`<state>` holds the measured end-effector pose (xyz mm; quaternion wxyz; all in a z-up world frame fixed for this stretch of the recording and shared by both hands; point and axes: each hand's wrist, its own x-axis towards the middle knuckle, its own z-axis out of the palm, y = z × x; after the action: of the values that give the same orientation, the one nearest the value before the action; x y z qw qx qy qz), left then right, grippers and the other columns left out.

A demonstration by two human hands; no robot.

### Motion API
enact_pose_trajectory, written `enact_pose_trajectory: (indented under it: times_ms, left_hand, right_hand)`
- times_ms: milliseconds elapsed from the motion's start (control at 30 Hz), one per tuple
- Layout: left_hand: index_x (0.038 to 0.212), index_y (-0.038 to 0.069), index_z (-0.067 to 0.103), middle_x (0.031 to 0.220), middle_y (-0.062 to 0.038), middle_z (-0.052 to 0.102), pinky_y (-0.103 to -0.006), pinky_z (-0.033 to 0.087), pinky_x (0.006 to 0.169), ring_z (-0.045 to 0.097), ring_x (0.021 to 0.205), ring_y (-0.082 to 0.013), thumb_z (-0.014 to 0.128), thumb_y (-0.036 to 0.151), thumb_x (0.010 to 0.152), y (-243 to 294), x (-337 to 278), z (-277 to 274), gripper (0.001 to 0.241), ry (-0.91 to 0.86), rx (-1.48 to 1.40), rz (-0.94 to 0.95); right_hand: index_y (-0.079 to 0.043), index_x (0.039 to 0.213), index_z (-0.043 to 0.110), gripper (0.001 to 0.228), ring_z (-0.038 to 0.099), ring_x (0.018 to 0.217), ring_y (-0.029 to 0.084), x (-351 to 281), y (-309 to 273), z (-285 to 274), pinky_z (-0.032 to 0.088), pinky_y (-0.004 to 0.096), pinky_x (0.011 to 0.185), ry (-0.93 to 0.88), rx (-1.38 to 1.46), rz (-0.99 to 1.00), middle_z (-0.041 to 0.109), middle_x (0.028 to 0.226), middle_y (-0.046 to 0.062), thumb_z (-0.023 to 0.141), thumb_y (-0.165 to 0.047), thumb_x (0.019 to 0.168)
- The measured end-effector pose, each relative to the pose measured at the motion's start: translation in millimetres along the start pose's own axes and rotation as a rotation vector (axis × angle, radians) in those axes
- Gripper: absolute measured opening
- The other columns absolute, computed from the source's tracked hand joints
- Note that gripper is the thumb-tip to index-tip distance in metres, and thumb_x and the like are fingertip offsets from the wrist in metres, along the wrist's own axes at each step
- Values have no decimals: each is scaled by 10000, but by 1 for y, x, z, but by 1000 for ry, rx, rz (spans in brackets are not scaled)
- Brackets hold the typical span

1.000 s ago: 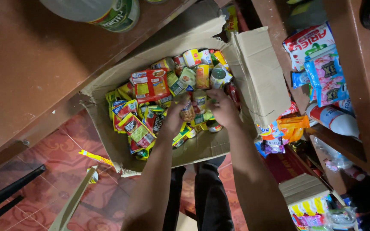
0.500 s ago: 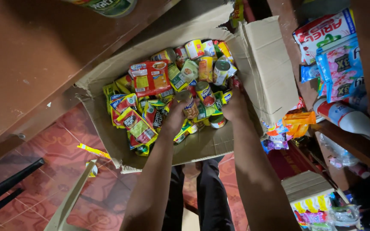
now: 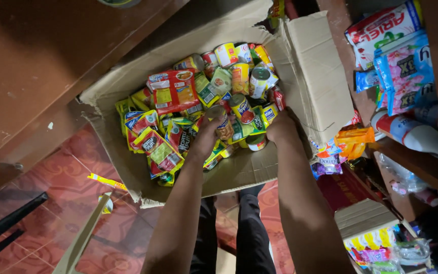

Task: Organize canned goods and condiment packets on store shelves by transferring them from a floor-level box.

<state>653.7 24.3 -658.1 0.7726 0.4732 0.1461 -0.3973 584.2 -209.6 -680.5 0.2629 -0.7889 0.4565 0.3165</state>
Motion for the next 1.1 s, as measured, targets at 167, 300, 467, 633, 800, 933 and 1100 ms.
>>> enact_pose_trajectory:
  times_ms: [167,300,467,633,800,933,1100]
  left_hand:
    - [1417,61,462,1242,-166,691,-422,535,992,681,1154,-269,645,296,968,-9,1,-11,538,-28,-12,-1]
    - [1404,104,480,1199,-127,707,-394,541,931,691,1103,-220,630,332,944,2,-7,0,534,50,106,-48]
    - [1416,89,469,1215,-125,699,-385,535,967,691,1116,-224,652,341,959,-9,0,-9,553,-31,39,46]
    - [1422,70,474,1206,-143,693,-381,527,961,675,1108,-230,644,385,991,-21,0,-10,561,-38,127,61]
    - [1519,63,426,1441,-52,571,-370,411,1099,532,1315,-175,535,496,1104,-20,-26,-6,609,67,363,328]
    - [1376,38,525,1081,-102,680,-418,548,801,684,930,-231,423,620,1133,24,-93,38,639,-307,-198,47]
    - [1283,36,612,1043,-103,739,-364,604,835,731,924,-205,320,661,1041,83,-190,99,731,-276,-91,-105]
  right_hand:
    - [-24,1362,516,704,612,1228,375,-10,-6,-8,494,444,1031,-57,-64,-29,617,1324,244,833,-310,802]
    - [-33,1436,443,805,616,1189,402,12,11,5,492,467,1002,-16,-53,-97,616,1310,263,821,-407,831]
    - [-29,1461,389,782,708,988,347,-6,-6,-9,544,446,866,-99,87,-98,688,1185,229,751,-405,878]
    - [9,1393,493,597,596,681,243,1,11,-9,457,405,601,-260,321,-19,636,903,156,639,-423,1007]
    - [-134,1393,563,412,385,590,113,-60,5,-44,297,293,482,-431,800,-61,471,788,-7,644,-297,1023]
    - [-203,1462,572,436,460,724,80,-133,14,-79,411,249,601,-527,1016,-246,543,949,-52,624,-256,1033]
    - [-38,1485,475,514,598,1256,230,-235,6,-131,474,420,1067,-679,1436,-594,616,1373,104,556,-265,1030]
